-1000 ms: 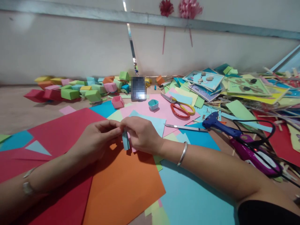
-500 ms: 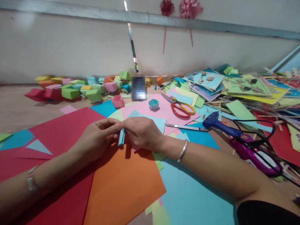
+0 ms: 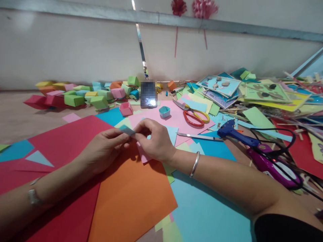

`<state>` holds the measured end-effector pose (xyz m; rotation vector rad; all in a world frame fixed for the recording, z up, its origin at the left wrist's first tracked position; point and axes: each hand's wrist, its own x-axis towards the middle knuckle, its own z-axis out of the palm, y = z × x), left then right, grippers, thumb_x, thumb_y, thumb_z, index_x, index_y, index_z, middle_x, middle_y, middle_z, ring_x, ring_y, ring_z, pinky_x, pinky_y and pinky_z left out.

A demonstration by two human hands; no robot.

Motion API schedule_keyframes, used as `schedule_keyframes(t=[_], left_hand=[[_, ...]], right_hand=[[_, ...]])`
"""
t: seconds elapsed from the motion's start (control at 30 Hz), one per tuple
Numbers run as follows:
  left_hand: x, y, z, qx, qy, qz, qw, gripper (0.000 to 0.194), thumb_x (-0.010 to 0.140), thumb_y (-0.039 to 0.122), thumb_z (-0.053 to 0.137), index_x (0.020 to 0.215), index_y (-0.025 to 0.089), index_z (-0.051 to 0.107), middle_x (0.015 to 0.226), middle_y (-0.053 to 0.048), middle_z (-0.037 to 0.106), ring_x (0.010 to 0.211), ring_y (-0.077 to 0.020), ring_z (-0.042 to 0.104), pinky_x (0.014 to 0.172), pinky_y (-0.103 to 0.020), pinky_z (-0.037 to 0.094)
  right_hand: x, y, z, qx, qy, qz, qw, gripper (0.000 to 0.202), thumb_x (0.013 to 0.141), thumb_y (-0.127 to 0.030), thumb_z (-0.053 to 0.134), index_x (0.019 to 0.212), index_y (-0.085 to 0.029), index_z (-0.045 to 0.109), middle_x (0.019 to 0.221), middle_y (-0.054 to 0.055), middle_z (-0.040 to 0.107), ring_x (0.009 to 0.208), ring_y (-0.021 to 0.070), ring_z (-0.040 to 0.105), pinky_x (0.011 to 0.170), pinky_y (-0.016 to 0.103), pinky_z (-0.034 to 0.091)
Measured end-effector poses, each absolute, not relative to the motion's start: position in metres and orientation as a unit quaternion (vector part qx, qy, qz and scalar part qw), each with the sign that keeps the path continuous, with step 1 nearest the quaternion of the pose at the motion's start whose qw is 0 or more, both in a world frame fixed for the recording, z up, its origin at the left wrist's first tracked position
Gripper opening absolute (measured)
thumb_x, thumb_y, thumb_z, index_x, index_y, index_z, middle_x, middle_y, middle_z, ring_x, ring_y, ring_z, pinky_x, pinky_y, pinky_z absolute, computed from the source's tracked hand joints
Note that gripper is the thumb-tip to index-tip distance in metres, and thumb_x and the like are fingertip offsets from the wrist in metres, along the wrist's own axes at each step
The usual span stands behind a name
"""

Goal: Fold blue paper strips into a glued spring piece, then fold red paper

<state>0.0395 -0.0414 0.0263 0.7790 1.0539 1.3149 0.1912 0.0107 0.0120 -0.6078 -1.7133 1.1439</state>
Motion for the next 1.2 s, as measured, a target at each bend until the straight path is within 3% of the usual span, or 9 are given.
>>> schedule_keyframes(t=[0.13, 0.3, 0.53, 0.67, 0.87, 1.2], left_hand=[[0.037, -0.04, 0.026, 0.359, 0.48, 0.566, 0.565, 0.027, 0.052, 0.034, 0.096, 0.064, 0.018, 0.078, 0.056, -0.001, 0.069, 0.047, -0.0107, 0.063, 0.046, -0.019, 0.053], [0.034, -0.041, 0.022, 0.391, 0.511, 0.567, 0.514, 0.025, 0.054, 0.029, 0.095, 0.073, 0.021, 0.081, 0.069, -0.003, 0.077, 0.06, -0.0132, 0.069, 0.057, -0.02, 0.058], [0.033, -0.045, 0.021, 0.418, 0.497, 0.556, 0.519, 0.02, 0.061, 0.032, 0.091, 0.068, 0.02, 0.077, 0.06, 0.0, 0.072, 0.053, -0.012, 0.065, 0.052, -0.021, 0.055], [0.031, -0.045, 0.022, 0.442, 0.502, 0.55, 0.501, 0.017, 0.064, 0.028, 0.089, 0.067, 0.02, 0.074, 0.061, 0.001, 0.071, 0.053, -0.0099, 0.064, 0.053, -0.018, 0.053], [0.033, -0.046, 0.022, 0.44, 0.536, 0.534, 0.484, 0.016, 0.071, 0.034, 0.082, 0.077, 0.02, 0.076, 0.06, 0.0, 0.071, 0.052, -0.0151, 0.067, 0.053, -0.025, 0.057], [0.042, -0.049, 0.035, 0.474, 0.587, 0.542, 0.371, 0.007, 0.066, 0.017, 0.079, 0.066, 0.024, 0.079, 0.064, 0.0, 0.075, 0.059, -0.0152, 0.066, 0.056, -0.022, 0.052]], right_hand=[[0.192, 0.013, 0.012, -0.248, -0.689, 0.478, 0.485, 0.013, 0.078, -0.02, 0.068, 0.082, -0.021, 0.056, 0.078, -0.003, 0.061, 0.072, 0.012, 0.059, 0.069, 0.028, 0.052], [0.192, 0.014, 0.011, -0.233, -0.7, 0.477, 0.478, 0.005, 0.081, -0.018, 0.064, 0.085, -0.02, 0.063, 0.081, -0.001, 0.066, 0.075, 0.0129, 0.063, 0.072, 0.029, 0.053], [0.193, 0.015, 0.015, -0.253, -0.695, 0.502, 0.449, 0.008, 0.073, -0.017, 0.071, 0.071, -0.019, 0.063, 0.071, -0.003, 0.066, 0.068, 0.0118, 0.061, 0.068, 0.028, 0.052], [0.193, 0.015, 0.014, -0.261, -0.705, 0.501, 0.43, 0.006, 0.073, -0.015, 0.069, 0.073, -0.019, 0.064, 0.072, -0.003, 0.067, 0.068, 0.0114, 0.061, 0.067, 0.026, 0.051], [0.192, 0.016, 0.011, -0.271, -0.729, 0.453, 0.435, 0.004, 0.078, -0.018, 0.063, 0.08, -0.018, 0.067, 0.079, 0.0, 0.07, 0.073, 0.0125, 0.062, 0.07, 0.027, 0.051], [0.192, 0.014, 0.009, -0.275, -0.67, 0.519, 0.454, 0.009, 0.075, -0.023, 0.069, 0.071, -0.018, 0.063, 0.068, -0.002, 0.065, 0.063, 0.0114, 0.059, 0.063, 0.026, 0.051]])
